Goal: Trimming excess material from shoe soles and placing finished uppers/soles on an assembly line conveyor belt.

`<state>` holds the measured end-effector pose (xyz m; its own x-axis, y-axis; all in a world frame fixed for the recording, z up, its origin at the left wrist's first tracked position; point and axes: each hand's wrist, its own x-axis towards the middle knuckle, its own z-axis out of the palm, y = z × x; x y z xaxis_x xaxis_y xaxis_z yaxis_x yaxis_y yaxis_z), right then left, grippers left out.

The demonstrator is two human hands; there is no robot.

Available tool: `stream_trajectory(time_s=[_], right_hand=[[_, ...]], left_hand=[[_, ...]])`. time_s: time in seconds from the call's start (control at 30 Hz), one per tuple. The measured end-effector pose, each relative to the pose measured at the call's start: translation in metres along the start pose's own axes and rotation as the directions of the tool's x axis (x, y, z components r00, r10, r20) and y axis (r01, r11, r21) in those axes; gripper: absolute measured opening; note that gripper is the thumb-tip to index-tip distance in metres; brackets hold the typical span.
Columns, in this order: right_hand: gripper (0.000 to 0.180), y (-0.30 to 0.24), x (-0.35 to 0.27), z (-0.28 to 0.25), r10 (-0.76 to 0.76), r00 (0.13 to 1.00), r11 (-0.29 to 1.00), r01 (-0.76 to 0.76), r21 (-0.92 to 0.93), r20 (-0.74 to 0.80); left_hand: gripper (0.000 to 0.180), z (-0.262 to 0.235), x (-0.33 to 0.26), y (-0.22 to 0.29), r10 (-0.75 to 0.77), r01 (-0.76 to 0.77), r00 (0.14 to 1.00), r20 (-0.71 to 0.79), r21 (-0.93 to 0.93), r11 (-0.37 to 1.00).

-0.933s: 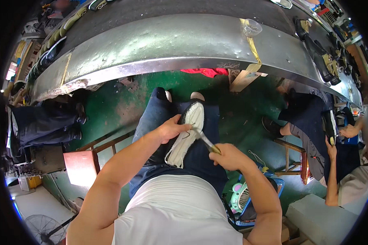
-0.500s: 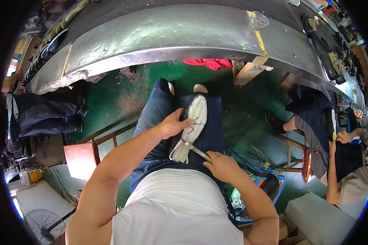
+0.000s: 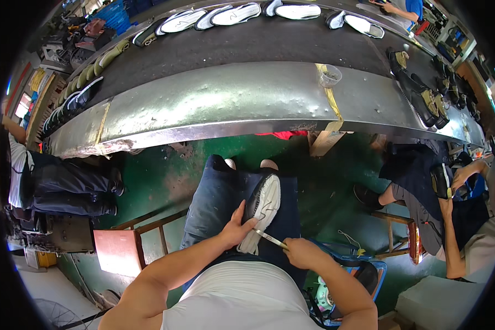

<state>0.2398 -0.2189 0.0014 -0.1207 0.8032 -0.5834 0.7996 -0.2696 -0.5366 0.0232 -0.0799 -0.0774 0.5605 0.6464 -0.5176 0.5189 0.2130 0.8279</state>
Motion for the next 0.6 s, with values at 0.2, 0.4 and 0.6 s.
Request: stream_trajectory(time_s=[0.2, 0.4, 0.6], right_hand=[[0.026, 0.003, 0.0, -0.027, 0.041, 0.935, 0.949, -0.146, 0.28, 0.352], [0.029, -0.025, -0.004, -0.046, 0.0, 0.999, 0.887, 0.024, 0.461, -0.051], [0.035, -0.024, 0.017, 0.005, -0.079, 0.96, 0.984, 0.118, 0.134, -0.268]], left_hand=[[0.097, -0.013, -0.031, -0.02, -0.015, 0.028, 0.979, 0.202, -0.059, 0.998], [0.099, -0.002, -0.026, -0.003, 0.044, -0.033, 0.997, -0.064, 0.153, 0.988], [0.109, -0.021, -0.025, -0.015, 0.064, -0.065, 0.981, 0.181, 0.0, 0.998]])
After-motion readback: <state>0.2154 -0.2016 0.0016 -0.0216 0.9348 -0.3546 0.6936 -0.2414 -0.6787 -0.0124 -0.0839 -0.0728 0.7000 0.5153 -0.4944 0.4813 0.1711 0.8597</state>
